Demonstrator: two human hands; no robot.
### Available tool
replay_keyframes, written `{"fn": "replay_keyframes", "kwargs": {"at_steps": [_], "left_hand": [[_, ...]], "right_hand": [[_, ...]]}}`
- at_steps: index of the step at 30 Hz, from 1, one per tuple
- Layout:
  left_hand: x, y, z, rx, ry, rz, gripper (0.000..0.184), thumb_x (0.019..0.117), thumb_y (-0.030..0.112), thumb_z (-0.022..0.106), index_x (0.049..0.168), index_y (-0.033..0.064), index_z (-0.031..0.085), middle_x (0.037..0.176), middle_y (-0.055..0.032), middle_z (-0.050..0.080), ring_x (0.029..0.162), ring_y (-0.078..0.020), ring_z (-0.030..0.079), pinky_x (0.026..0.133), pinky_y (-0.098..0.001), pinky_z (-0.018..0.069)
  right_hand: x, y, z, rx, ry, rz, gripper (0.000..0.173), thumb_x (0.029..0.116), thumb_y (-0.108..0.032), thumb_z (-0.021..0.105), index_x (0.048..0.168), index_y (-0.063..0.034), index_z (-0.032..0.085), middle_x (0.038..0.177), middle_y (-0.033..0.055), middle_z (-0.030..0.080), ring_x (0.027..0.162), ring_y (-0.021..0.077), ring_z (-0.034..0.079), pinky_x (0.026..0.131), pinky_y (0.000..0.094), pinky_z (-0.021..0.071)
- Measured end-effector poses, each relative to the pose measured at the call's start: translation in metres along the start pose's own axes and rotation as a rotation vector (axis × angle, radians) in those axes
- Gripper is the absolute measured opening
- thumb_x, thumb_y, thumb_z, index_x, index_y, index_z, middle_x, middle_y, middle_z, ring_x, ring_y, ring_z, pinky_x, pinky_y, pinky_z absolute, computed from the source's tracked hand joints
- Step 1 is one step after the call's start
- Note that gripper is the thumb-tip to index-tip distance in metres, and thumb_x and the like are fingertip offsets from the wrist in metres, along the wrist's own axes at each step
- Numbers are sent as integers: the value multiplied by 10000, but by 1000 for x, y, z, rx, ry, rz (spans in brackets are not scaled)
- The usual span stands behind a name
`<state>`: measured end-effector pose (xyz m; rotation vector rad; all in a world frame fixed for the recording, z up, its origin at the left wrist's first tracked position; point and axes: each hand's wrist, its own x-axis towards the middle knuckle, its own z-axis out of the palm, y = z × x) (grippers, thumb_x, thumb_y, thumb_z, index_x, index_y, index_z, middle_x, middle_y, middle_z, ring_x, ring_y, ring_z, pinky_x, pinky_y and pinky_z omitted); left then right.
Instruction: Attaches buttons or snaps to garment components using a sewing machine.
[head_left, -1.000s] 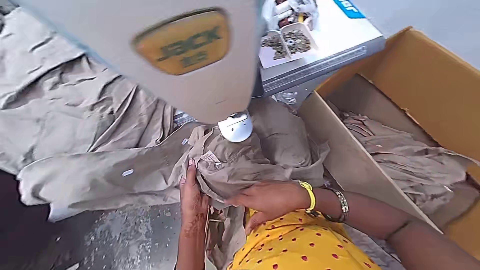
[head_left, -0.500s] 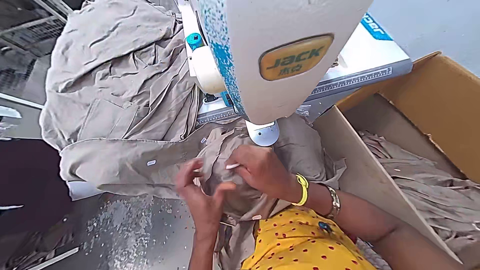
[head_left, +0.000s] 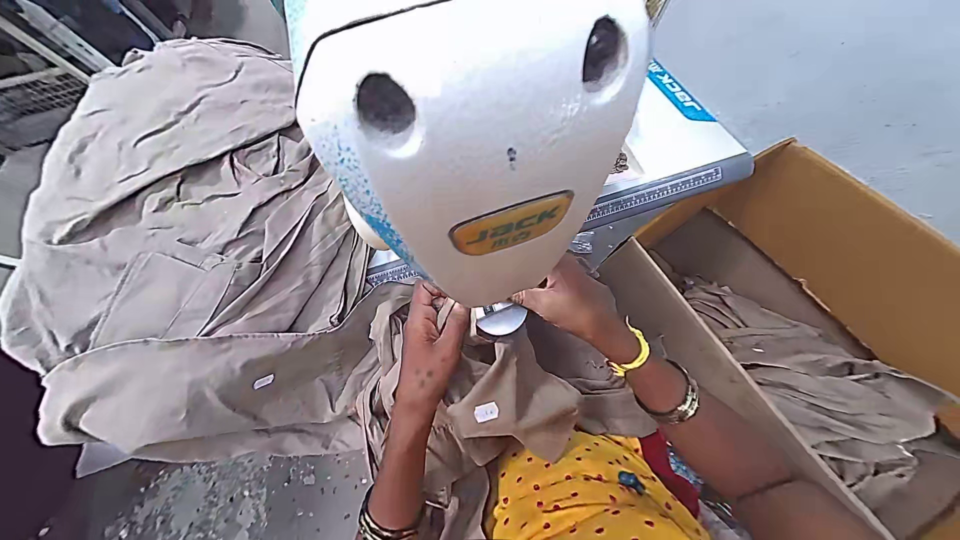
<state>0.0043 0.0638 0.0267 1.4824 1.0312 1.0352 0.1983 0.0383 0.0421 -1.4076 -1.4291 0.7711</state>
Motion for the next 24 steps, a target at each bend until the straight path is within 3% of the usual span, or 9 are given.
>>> {"fn": "replay_keyframes", "kwargs": {"at_steps": [2,8,12,14,16,19,22,24], "left_hand": [[1,3,-2,11,-3,-13,185,981,108,573,1125,-5,541,896,21,644,766,7,634,704,-162,542],[0,2,-6,87,-29,-34,239,960,177,610,1118,1,574,986,3,648,866,15,634,786,-165,538],[2,5,-6,202,-4,-20,176,951,222,628,1028,65,635,913,56,660,824,44,623,759,-151,519],[4,9,-7,285,26,-10,168,945,243,632,1006,89,660,871,87,658,785,74,611,728,-133,508],[7,9,-8,352,49,-7,196,940,270,631,1004,90,673,840,87,648,745,68,592,697,-159,494],[11,10,-9,402,55,-10,176,936,267,629,979,100,664,811,91,625,717,69,572,670,-163,476],[12,9,-11,395,26,-22,194,935,261,626,1004,83,660,857,65,643,771,61,589,720,-172,488],[12,7,-9,374,19,-32,184,944,257,616,1002,84,643,841,69,630,765,65,590,713,-158,488]], "right_hand": [[11,-11,-2,-24,-72,66,298,818,-168,831,896,-73,559,709,-45,516,638,13,474,610,205,408],[17,-15,-6,-47,-151,99,283,841,-165,811,919,-64,558,734,-41,519,665,12,488,632,202,418],[19,-7,-18,143,-272,111,333,826,-121,817,933,-110,502,710,-97,490,626,-42,466,623,136,422],[19,0,-34,268,-288,131,312,840,-71,776,949,-133,490,696,-122,486,622,-43,495,632,148,460],[19,9,-50,309,-218,154,295,870,-68,744,979,-151,483,727,-118,521,639,-36,518,648,166,492],[23,30,-72,147,-94,102,273,916,-110,721,1061,-121,489,768,-57,510,633,15,481,591,192,436],[25,39,-98,-256,98,60,319,967,-172,710,1231,-44,585,804,50,579,654,143,536,589,335,465],[30,48,-111,-460,233,35,288,999,-170,669,1253,-38,640,894,118,632,736,234,590,662,429,496]]}}
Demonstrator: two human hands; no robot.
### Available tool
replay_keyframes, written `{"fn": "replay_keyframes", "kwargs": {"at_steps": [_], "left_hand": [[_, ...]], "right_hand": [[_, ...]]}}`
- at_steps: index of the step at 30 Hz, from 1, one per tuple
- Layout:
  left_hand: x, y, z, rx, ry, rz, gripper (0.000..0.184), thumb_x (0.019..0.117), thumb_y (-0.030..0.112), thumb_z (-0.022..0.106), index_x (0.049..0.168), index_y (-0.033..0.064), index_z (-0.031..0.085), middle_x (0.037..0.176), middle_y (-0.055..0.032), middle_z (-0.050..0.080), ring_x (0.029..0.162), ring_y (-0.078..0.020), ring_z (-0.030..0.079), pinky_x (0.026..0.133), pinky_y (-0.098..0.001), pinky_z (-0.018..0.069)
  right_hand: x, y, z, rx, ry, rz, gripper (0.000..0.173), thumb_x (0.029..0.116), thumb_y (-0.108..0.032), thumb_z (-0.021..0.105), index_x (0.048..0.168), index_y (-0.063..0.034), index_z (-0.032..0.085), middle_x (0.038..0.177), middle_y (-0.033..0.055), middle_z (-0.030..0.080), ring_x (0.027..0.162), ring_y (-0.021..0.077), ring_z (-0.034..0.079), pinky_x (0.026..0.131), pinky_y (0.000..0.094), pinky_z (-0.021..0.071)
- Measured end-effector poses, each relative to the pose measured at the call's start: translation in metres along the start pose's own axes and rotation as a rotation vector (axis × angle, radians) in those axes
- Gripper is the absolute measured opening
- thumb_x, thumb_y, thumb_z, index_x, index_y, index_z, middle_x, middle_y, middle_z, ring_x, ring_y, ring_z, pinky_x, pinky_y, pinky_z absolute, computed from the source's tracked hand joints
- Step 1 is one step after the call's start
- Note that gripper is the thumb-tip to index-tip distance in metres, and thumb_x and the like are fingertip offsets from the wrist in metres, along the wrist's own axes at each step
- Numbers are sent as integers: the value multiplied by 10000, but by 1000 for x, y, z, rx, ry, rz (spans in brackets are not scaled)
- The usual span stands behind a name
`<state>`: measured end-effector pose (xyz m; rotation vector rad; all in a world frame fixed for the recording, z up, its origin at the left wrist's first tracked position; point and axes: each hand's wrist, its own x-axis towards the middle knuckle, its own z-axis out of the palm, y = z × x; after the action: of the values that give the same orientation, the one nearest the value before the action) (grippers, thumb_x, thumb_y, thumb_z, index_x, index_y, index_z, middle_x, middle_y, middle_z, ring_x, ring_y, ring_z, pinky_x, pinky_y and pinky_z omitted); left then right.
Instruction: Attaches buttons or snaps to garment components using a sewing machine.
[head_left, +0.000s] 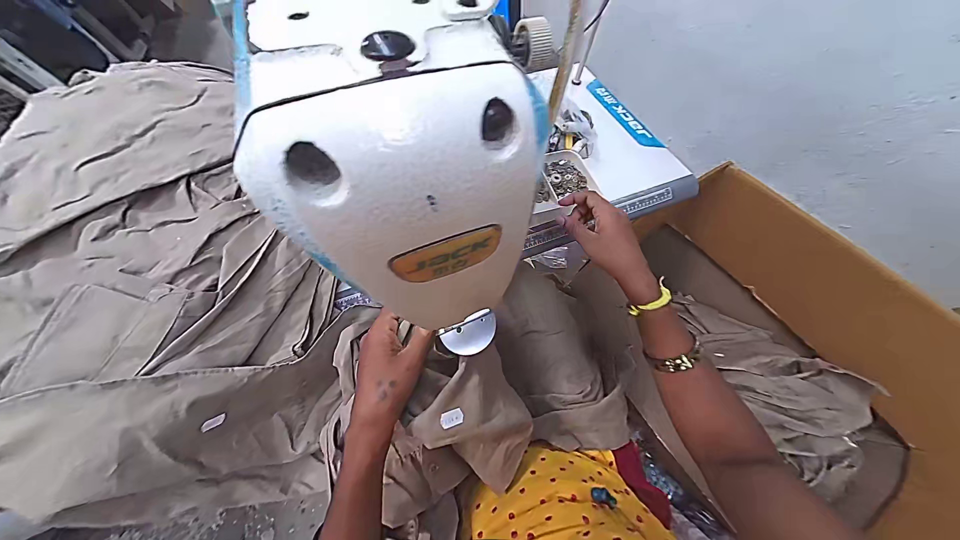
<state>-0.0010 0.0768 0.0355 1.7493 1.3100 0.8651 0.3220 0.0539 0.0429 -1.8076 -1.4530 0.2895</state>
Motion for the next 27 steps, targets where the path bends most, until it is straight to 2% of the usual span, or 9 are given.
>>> {"fn": "replay_keyframes", "kwargs": {"at_steps": [2,4,10,13,16,18,21,25,27], "left_hand": [[0,-1,2,-32,-9,-10,181,959,249,602,1010,78,630,839,63,619,763,55,590,713,-156,488],[-1,-2,3,-50,-10,-15,189,965,257,598,1015,78,634,845,65,622,765,58,591,713,-150,490],[-4,-2,2,-45,1,-41,301,949,275,589,1088,15,650,925,21,668,842,42,614,794,-184,511],[-7,1,3,-93,-5,-59,251,977,225,589,1031,-18,626,857,62,632,769,100,588,740,-117,503],[-10,0,5,-154,-14,-57,185,992,193,574,1020,13,607,831,103,634,766,109,594,754,-119,513],[-10,3,7,-168,-6,-78,138,995,136,557,1036,12,604,823,90,623,760,114,587,746,-103,507],[-8,-2,6,-130,-15,-52,248,983,162,535,1097,-38,628,931,12,646,862,75,596,830,-143,502],[0,-6,5,-168,-34,-35,159,965,167,559,994,43,652,857,68,635,794,74,597,757,-142,507],[1,-7,3,-134,-37,-38,152,993,208,567,1004,79,647,833,84,623,761,70,588,724,-144,497]], "right_hand": [[14,15,4,-168,61,-91,268,984,-146,678,1221,-21,698,1062,194,677,948,354,665,828,534,544],[25,23,16,-292,31,-190,276,965,-183,710,1199,-38,719,1122,219,663,1063,410,639,865,563,538],[44,19,44,-499,11,-281,242,913,-190,765,1120,-67,746,1098,220,636,1059,432,611,838,551,538],[46,26,45,-476,46,-312,165,916,-191,755,1028,-69,759,1069,195,662,1042,398,636,826,507,556],[37,29,39,-222,116,-297,115,939,-169,725,955,-59,756,1010,136,701,1021,312,666,864,454,558],[26,19,30,22,121,-163,129,955,-140,707,974,-17,742,959,126,721,903,244,705,818,429,585],[8,7,21,242,73,-22,132,972,-133,685,1037,-20,703,866,82,704,721,151,657,674,363,558],[-8,-13,13,375,-99,46,178,961,-72,686,1139,-72,694,916,40,684,722,88,620,666,276,539],[-9,-25,12,391,-131,0,155,952,-61,693,1106,-79,698,892,11,681,706,35,610,652,209,529]]}}
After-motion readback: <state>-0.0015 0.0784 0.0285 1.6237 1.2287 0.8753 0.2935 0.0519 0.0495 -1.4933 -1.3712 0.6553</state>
